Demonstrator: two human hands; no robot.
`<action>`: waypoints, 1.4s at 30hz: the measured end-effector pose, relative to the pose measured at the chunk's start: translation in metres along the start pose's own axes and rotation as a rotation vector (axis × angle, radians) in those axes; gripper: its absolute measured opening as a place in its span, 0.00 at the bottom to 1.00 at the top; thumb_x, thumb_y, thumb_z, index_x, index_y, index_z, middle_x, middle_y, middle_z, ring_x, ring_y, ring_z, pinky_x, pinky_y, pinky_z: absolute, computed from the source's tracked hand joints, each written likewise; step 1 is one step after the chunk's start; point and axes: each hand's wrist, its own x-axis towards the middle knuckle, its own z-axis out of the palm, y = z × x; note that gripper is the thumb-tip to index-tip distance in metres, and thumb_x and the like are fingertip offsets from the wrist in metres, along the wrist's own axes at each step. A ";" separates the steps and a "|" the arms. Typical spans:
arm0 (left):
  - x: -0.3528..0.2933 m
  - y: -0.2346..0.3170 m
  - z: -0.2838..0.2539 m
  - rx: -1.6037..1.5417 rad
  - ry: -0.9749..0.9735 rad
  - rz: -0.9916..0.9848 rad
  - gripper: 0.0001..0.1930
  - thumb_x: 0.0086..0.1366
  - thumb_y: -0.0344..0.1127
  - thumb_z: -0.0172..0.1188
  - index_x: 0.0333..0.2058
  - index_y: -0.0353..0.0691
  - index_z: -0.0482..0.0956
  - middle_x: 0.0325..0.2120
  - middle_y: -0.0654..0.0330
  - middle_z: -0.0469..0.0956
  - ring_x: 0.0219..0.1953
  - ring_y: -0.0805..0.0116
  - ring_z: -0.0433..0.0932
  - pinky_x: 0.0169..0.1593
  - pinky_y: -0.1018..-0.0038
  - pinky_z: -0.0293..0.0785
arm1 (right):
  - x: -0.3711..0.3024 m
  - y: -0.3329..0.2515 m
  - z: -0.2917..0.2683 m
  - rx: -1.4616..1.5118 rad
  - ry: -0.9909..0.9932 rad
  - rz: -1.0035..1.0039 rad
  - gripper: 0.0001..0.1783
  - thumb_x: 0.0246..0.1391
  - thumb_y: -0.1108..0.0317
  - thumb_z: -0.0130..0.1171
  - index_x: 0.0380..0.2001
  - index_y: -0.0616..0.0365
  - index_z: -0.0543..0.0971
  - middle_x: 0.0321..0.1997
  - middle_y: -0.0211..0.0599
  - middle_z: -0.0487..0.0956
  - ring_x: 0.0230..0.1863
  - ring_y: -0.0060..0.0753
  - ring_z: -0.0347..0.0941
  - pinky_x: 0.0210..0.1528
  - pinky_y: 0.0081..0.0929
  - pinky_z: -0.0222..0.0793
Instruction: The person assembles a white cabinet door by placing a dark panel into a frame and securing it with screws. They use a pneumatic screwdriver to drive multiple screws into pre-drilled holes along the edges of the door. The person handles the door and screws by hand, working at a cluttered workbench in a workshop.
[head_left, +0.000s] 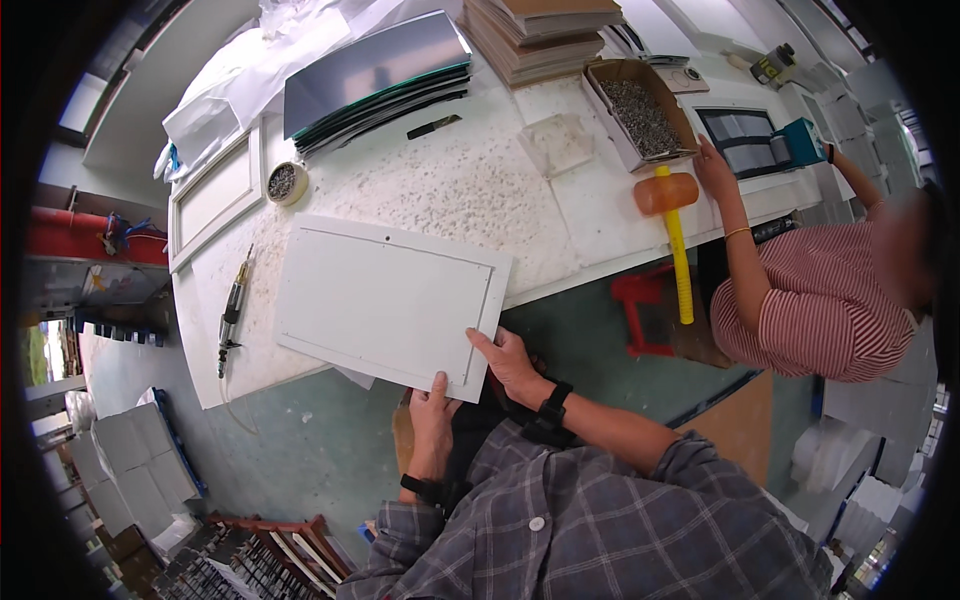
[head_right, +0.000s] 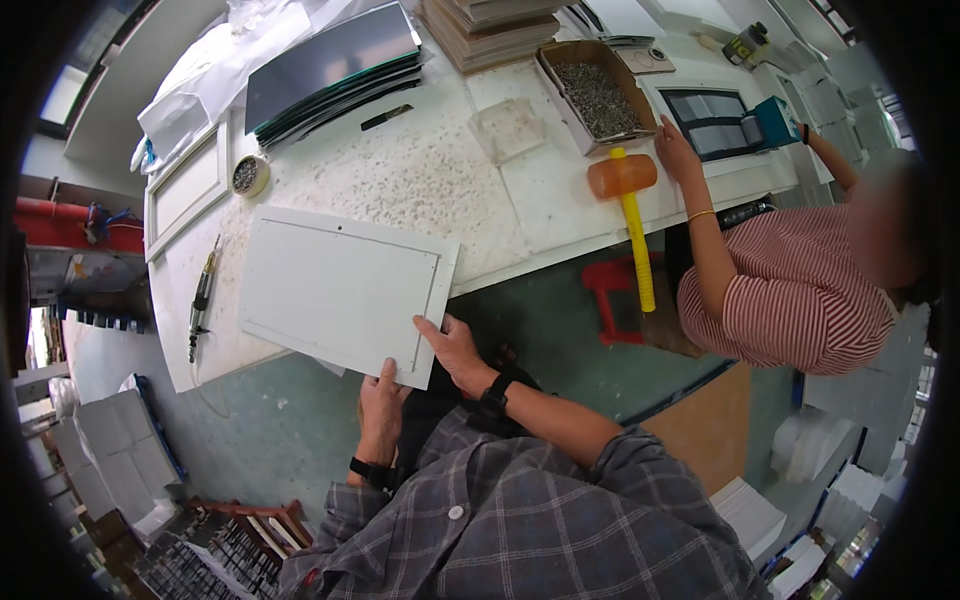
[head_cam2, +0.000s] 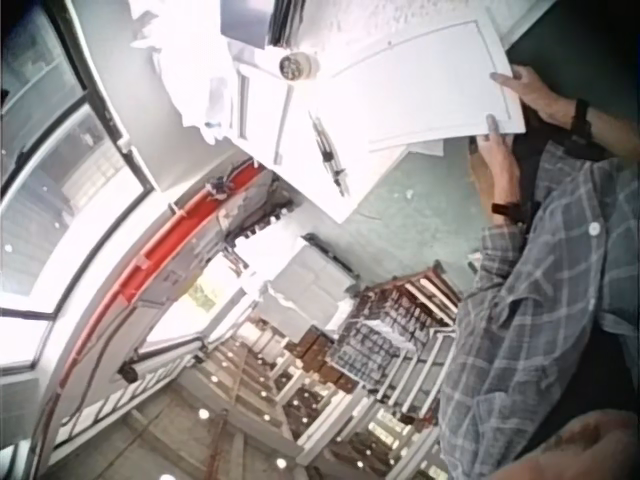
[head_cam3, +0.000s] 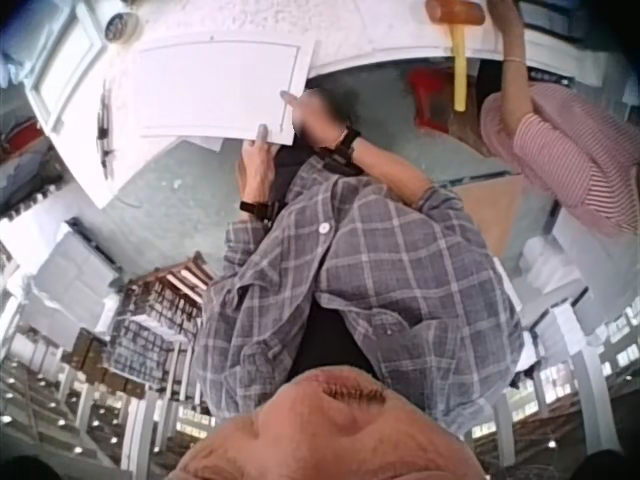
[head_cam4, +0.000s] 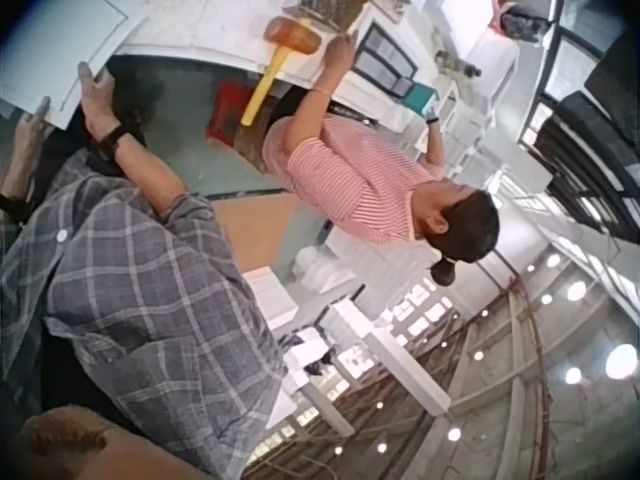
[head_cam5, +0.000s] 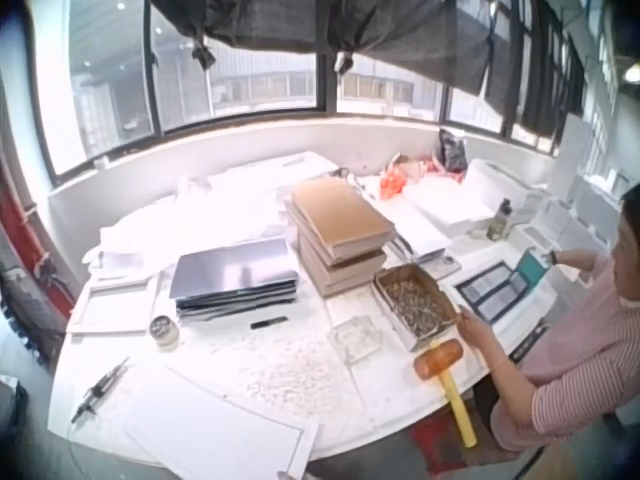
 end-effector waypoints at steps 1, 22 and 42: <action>0.001 0.000 -0.001 0.013 -0.006 -0.001 0.25 0.75 0.41 0.63 0.62 0.33 0.69 0.55 0.52 0.78 0.54 0.60 0.82 0.55 0.62 0.84 | 0.000 0.000 -0.002 -0.002 -0.017 -0.005 0.25 0.67 0.57 0.66 0.55 0.68 0.77 0.54 0.38 0.83 0.53 0.23 0.78 0.58 0.24 0.73; 0.009 0.027 -0.002 -0.060 0.046 -0.021 0.25 0.76 0.39 0.60 0.64 0.32 0.66 0.59 0.53 0.76 0.60 0.59 0.78 0.64 0.61 0.77 | 0.008 -0.032 -0.001 -0.121 0.012 0.021 0.28 0.63 0.54 0.69 0.52 0.70 0.80 0.48 0.40 0.85 0.47 0.25 0.80 0.51 0.25 0.76; 0.013 0.016 -0.008 -0.113 -0.046 0.005 0.27 0.75 0.38 0.62 0.65 0.32 0.65 0.62 0.55 0.73 0.64 0.60 0.74 0.69 0.60 0.71 | 0.009 -0.036 -0.009 -0.153 -0.049 0.049 0.26 0.66 0.55 0.66 0.53 0.70 0.79 0.50 0.38 0.84 0.49 0.25 0.79 0.54 0.26 0.74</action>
